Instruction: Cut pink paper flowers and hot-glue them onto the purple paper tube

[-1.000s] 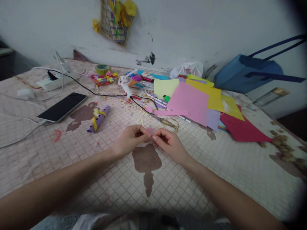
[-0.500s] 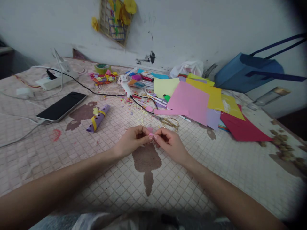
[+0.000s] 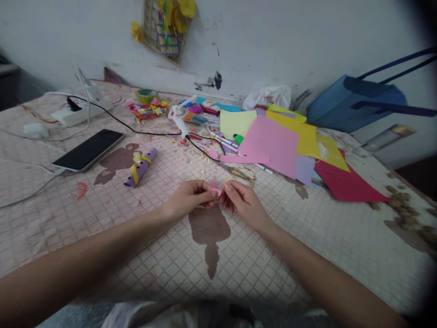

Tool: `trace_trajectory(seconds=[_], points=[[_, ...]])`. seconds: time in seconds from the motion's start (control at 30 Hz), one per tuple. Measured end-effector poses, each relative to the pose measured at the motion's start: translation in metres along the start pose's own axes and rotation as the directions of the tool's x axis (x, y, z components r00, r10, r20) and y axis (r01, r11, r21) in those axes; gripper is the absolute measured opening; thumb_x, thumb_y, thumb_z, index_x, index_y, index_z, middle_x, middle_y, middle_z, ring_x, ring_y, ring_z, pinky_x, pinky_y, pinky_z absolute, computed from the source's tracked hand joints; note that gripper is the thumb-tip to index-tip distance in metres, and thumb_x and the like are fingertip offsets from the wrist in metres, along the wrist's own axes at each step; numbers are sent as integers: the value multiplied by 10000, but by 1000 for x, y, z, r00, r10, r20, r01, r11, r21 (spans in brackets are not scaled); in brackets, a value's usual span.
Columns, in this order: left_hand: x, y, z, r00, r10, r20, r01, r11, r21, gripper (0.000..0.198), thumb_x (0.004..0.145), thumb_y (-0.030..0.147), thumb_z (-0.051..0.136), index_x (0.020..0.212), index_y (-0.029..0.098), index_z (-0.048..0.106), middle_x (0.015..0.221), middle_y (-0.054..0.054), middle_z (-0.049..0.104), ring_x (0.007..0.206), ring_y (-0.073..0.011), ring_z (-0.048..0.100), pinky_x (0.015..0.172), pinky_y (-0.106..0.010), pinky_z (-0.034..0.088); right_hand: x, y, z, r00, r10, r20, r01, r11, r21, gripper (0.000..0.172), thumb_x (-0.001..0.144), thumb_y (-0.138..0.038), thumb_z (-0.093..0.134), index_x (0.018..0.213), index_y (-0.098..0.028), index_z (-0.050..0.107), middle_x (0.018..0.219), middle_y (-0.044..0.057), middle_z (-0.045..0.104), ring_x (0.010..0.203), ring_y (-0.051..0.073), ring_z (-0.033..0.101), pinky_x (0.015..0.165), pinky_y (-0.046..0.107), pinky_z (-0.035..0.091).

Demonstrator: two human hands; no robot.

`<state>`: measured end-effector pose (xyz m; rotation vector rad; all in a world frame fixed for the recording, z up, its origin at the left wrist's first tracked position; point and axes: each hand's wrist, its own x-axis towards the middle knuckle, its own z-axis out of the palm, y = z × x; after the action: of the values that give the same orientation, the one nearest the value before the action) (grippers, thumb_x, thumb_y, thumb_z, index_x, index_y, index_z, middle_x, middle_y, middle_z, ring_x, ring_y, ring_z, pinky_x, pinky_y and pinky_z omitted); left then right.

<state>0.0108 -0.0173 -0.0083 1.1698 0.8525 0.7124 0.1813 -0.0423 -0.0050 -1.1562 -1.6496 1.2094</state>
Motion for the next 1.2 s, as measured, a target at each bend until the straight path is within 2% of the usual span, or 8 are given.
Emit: trace_trajectory(seconds=[0.2,0.43,0.67,0.83,1.03,1.2], points=[[0,-1,-1,1000,21,-9,-20,998,57,208,708,309,664,709,130,558,592,16,570,545,-77,506,529,-203,379,0,-2,1,999,16,-31,-16,1000,8,255,857,-399,493,738,-177,530,624,-13,518,538,96,482,467,213,392],[-1,2,1,999,41,-17,-39,993,107,196,719,288,654,696,119,558,568,12,565,542,-80,498,532,-205,366,1,0,1,999,19,-47,-18,1000,21,240,868,-364,476,744,-167,532,626,-10,528,542,91,478,475,209,389],[-1,1,-1,999,45,3,-45,987,156,203,719,309,650,705,123,569,597,-3,581,557,-92,521,531,-207,386,1,-1,0,998,-20,-51,17,997,-70,185,820,-333,544,733,-170,527,643,-16,498,563,96,447,499,216,367],[-2,2,-1,1000,31,1,-30,986,164,208,710,314,659,687,125,576,577,-1,587,533,-91,525,515,-203,389,0,1,-1,997,-65,-44,57,985,-164,148,830,-270,517,718,-174,529,630,-20,483,577,102,429,519,221,349],[-3,1,1,1000,-4,21,1,990,139,214,640,268,721,738,121,601,632,-10,627,565,-98,558,538,-207,418,0,-1,0,996,-64,-57,56,991,-124,149,828,-249,519,702,-172,514,641,-19,488,593,104,440,537,222,353],[-2,-2,0,999,-23,24,19,987,161,210,680,302,691,688,117,592,622,-24,634,555,-98,570,548,-211,438,-1,1,0,999,-41,-34,36,992,-123,156,834,-270,522,710,-176,515,632,-26,487,565,96,431,518,218,345]])
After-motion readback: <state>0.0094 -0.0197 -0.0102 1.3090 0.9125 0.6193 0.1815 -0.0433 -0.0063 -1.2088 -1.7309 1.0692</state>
